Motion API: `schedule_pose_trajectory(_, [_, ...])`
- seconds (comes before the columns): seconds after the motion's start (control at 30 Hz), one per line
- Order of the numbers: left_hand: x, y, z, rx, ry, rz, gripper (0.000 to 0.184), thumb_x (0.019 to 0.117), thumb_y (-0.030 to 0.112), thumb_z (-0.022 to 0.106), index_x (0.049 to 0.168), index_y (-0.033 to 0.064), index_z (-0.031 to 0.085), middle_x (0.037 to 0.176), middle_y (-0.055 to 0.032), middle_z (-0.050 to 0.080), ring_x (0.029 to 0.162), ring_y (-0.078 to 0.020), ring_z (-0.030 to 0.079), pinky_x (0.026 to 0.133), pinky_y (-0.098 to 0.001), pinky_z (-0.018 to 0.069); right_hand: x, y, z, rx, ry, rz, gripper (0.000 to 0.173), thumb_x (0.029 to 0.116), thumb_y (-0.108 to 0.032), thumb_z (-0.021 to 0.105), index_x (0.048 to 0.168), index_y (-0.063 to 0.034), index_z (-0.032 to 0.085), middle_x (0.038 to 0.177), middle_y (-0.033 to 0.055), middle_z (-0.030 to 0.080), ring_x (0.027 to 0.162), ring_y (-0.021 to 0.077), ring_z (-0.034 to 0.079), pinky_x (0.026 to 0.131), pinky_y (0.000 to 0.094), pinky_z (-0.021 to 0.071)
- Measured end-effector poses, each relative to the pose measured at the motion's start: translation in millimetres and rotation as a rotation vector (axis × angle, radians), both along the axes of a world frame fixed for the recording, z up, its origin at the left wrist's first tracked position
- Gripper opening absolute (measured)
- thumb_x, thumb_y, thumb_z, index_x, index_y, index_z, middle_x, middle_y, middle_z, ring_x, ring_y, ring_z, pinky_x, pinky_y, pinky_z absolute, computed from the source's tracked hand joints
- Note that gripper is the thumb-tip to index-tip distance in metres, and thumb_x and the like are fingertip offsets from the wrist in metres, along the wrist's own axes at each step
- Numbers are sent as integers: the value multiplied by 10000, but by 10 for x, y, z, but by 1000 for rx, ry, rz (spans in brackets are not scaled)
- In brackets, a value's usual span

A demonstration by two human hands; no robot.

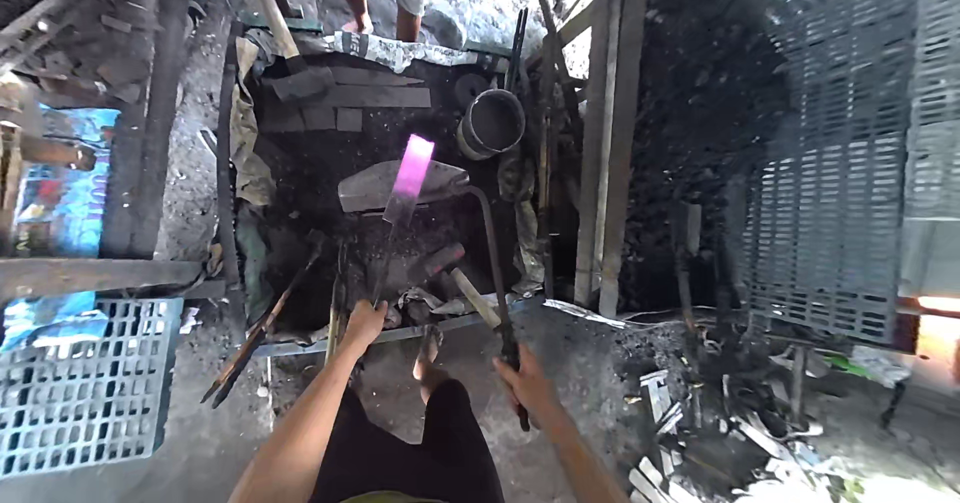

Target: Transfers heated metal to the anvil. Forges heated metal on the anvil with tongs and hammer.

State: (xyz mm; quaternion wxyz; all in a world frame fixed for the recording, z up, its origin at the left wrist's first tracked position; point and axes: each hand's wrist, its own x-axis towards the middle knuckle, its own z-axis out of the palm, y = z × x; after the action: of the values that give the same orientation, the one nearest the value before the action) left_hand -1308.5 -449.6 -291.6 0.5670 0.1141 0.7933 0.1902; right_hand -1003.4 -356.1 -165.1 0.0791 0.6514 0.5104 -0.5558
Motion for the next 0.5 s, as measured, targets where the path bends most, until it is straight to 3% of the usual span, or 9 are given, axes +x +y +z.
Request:
schedule_pose_trajectory(0.03, [50,23,29,20,-37,40,493,1052,405,569,1241,-51,590,1065,-216,665,951,-310,671,873,-514,546,16,176,19,54,-41,69,507,1018,-266,645,1427,-34,455,833,139,587,551,218,555,519,411,527])
schedule_pose_trajectory(0.1, [201,77,106,50,-150,144,431,1059,404,569,1107,-22,603,848,-101,616,669,-183,602,647,-377,548,-22,558,-5,176,-165,264,474,1009,-218,633,1414,-5,511,1060,218,665,847,323,674,781,524,575])
schedule_pose_trajectory(0.17, [395,135,170,64,-255,268,373,1065,380,576,1024,9,574,704,-30,560,517,-127,540,519,-307,525,-108,857,-79,226,-239,402,468,1002,-190,630,1412,3,514,1187,244,663,1061,375,673,948,567,537])
schedule_pose_trajectory(0.27, [714,292,99,33,-199,301,351,1050,356,600,1044,5,588,703,-45,566,528,-145,553,525,-328,527,-237,1257,-254,216,-279,534,502,1013,-193,599,1463,-14,465,1264,248,653,1160,389,659,1001,571,520])
schedule_pose_trajectory(0.33, [886,404,28,1,-122,273,382,1034,348,623,1126,-22,602,787,-98,599,609,-190,585,612,-385,544,-254,1460,-372,190,-275,599,519,1025,-179,576,1493,-22,417,1298,248,640,1198,382,649,1024,552,513])
schedule_pose_trajectory(0.5, [1158,634,-27,-32,-60,289,404,1015,379,638,1113,-12,624,850,-119,628,705,-219,615,706,-429,543,-98,1803,-500,182,-251,702,540,1023,-197,556,1512,-29,400,1284,246,645,1187,381,650,1017,544,513])
